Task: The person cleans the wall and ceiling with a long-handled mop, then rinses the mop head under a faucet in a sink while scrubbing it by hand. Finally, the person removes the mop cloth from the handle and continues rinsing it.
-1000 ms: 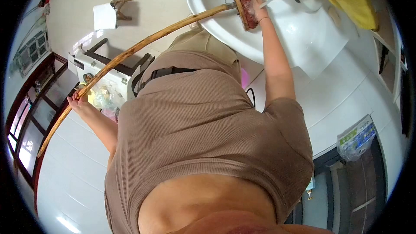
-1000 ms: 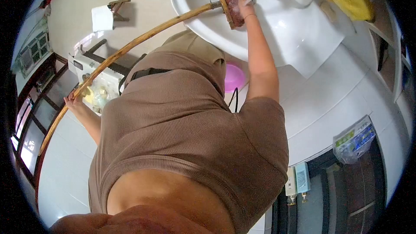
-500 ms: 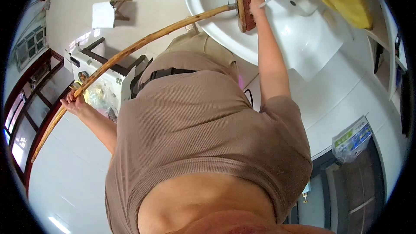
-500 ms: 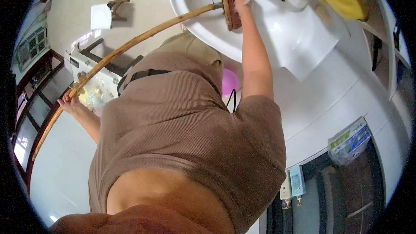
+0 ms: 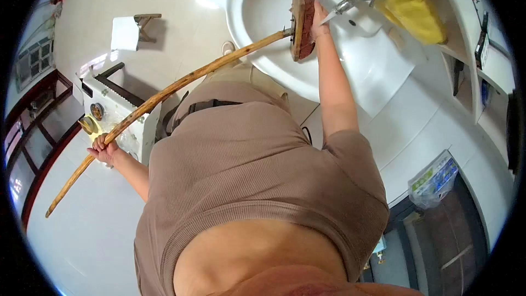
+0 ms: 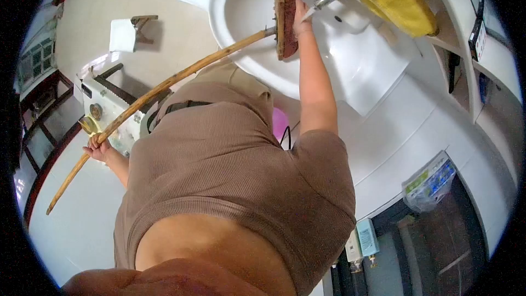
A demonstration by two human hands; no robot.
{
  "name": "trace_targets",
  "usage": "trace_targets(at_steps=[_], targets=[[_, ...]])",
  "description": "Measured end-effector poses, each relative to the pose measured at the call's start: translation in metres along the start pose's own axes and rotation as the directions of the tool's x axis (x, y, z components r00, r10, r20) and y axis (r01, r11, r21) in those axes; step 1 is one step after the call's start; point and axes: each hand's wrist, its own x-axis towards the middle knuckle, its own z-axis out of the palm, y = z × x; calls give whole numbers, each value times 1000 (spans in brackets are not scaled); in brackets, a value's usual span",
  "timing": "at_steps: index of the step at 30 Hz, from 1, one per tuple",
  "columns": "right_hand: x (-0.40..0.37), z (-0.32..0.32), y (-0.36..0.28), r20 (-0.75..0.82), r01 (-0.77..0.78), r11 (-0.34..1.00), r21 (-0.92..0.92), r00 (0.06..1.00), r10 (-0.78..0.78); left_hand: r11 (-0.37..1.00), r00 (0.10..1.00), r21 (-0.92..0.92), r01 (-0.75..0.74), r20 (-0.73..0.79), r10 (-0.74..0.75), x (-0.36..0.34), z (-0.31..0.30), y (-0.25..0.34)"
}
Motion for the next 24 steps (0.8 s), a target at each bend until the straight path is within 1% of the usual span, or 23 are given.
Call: trace_targets(at_steps=[3,4,5,7,8,9,10,11,12,14,15,16,17,18,20,21,22,23,24], targets=[[3,-13,-9,203,-201,960,197,966,160,1000,1000,-31,1,31,0,-6,-6,-1],[-24,17,-35,126,-83,978,190,990,59,999,998,-45,24,57,-21,-9,-7,-4],[-33,27,-42,131,-74,980,183,990,50,998,998,-58,21,59,-18,-10,-14,-3],[-37,44,-55,1,-182,979,-87,983,183,991,983,-123,47,183,-23,-6,-29,1],[14,10,-30,5,-45,951,-305,999,49,990,984,-135,44,176,-20,-7,-29,1],[-2,24,-41,41,-191,951,-242,978,207,988,983,-151,30,183,-2,-10,-26,0],[33,-4,-24,99,52,852,-520,995,0,993,990,-117,-1,137,17,-15,-22,-1],[69,-34,-9,210,277,627,-728,961,-181,996,996,-81,-26,88,33,-19,-22,-2],[63,-29,-16,221,293,617,-731,956,-191,995,995,-98,-32,90,41,-19,-26,-2],[27,-13,-25,150,302,556,-775,941,-302,991,975,-124,47,221,-18,-10,-36,-1],[5,-2,-31,161,313,545,-778,937,-308,989,975,-139,41,220,-9,-10,-38,-2],[-18,11,-37,48,110,866,-488,994,-99,986,970,-158,58,241,-19,-10,-38,-3],[-33,19,-41,28,-145,984,-100,989,149,981,964,-176,78,263,-30,-10,-40,-3],[-39,20,-41,32,-139,984,-110,989,143,979,948,-179,97,316,-36,-8,-41,-4],[-45,9,-27,-32,-75,990,121,996,80,980,960,-184,74,279,-20,-7,-40,-7],[-6,-43,6,41,-127,992,25,991,126,983,970,-176,59,244,-15,-9,-36,-7],[-33,-17,-6,18,-111,990,90,994,110,983,979,-177,44,202,-8,-12,-29,-10],[-56,18,-16,-2,-88,985,151,996,89,983,981,-176,50,192,-16,-8,-29,-12],[-36,11,5,-119,144,984,104,984,-132,984,975,-171,48,222,-9,-4,-33,-10]])
